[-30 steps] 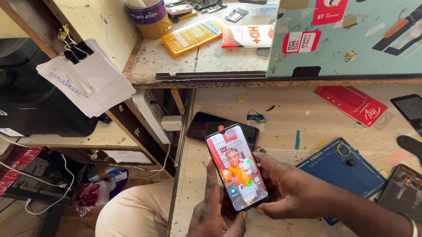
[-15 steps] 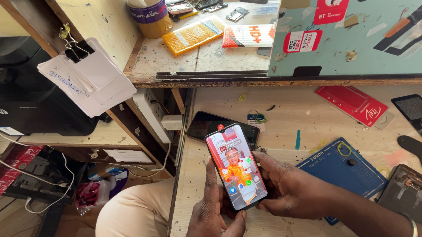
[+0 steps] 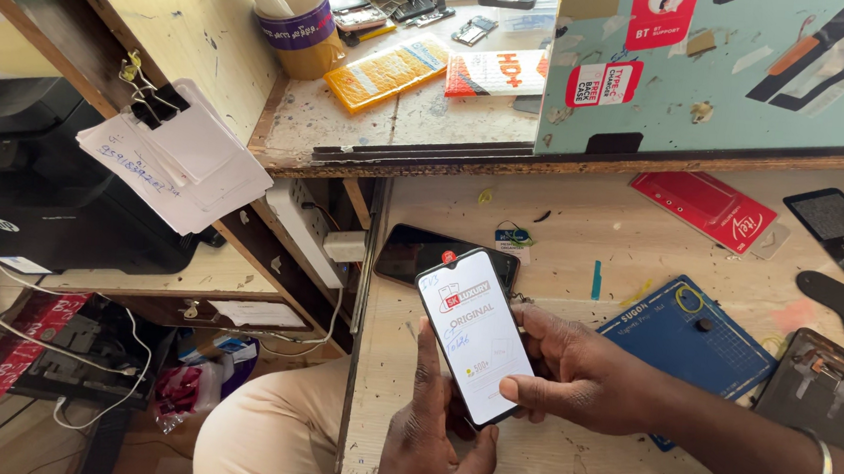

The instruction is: The person removes the back cover of a smartphone, detaches the old battery, and installs a new battery. They then reassemble the phone, power it on, and navigate the interface to verify functionality.

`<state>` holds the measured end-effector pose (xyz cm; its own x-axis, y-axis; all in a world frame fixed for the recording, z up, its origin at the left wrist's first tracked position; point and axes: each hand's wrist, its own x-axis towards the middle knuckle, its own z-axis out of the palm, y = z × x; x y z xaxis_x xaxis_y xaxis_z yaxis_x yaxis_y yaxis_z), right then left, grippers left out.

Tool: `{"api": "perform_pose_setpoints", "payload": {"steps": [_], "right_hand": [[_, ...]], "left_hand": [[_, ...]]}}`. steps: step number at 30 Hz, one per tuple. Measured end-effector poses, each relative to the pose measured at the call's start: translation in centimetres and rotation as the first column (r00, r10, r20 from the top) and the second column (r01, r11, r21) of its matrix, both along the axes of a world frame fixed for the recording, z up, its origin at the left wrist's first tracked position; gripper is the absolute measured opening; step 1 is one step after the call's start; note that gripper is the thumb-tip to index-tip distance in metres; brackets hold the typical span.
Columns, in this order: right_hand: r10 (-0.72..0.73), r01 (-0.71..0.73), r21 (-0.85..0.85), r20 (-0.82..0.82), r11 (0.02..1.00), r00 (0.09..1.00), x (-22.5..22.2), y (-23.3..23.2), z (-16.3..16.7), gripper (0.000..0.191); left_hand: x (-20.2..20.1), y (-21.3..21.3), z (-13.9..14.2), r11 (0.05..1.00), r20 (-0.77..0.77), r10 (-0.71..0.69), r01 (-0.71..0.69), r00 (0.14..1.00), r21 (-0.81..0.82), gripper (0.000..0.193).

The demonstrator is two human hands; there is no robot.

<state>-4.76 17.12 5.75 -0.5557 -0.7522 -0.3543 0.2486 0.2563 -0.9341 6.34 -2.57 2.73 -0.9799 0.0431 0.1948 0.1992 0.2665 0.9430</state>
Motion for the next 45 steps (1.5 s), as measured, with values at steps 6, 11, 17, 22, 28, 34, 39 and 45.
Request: {"api": "perform_pose_setpoints", "payload": {"steps": [6,11,17,22,28,34,39,45], "right_hand": [[0.086,-0.086,0.007,-0.162,0.996,0.983,0.4,-0.2,1.4,0.102],[0.132,-0.081,0.200,-0.258,0.977,0.957,0.5,-0.4,2.3,0.108],[0.135,-0.086,0.168,-0.307,0.982,0.942,0.4,-0.4,1.8,0.108],[0.108,-0.060,0.176,-0.275,0.982,0.955,0.6,-0.5,2.0,0.110],[0.088,-0.008,0.283,-0.274,0.959,0.958,0.8,-0.8,2.7,0.109],[0.074,-0.020,0.193,-0.279,0.981,0.957,0.7,-0.8,2.4,0.110],[0.074,-0.010,0.214,-0.292,0.977,0.954,0.7,-0.7,2.3,0.108],[0.066,-0.010,0.192,-0.288,0.981,0.955,0.8,-0.7,2.4,0.106]], "left_hand": [[0.3,0.2,1.1,0.998,0.117,0.066,-0.064,0.991,-0.028,0.120],[0.0,0.2,0.9,0.998,0.136,0.070,-0.069,0.988,-0.012,0.121],[0.0,0.1,0.0,0.996,0.039,0.021,-0.025,0.999,0.086,0.116],[-0.1,-0.1,-0.2,0.997,0.055,0.008,-0.012,0.998,0.070,0.117],[-0.1,0.1,0.7,0.997,0.116,0.035,-0.044,0.993,0.069,0.118],[-0.1,0.1,0.8,0.997,0.106,0.033,-0.039,0.994,0.059,0.116],[-0.2,-0.1,0.2,0.998,0.035,0.010,-0.012,0.999,0.057,0.114],[-0.2,-0.1,0.1,0.998,0.107,0.017,-0.024,0.994,0.066,0.115]]}}
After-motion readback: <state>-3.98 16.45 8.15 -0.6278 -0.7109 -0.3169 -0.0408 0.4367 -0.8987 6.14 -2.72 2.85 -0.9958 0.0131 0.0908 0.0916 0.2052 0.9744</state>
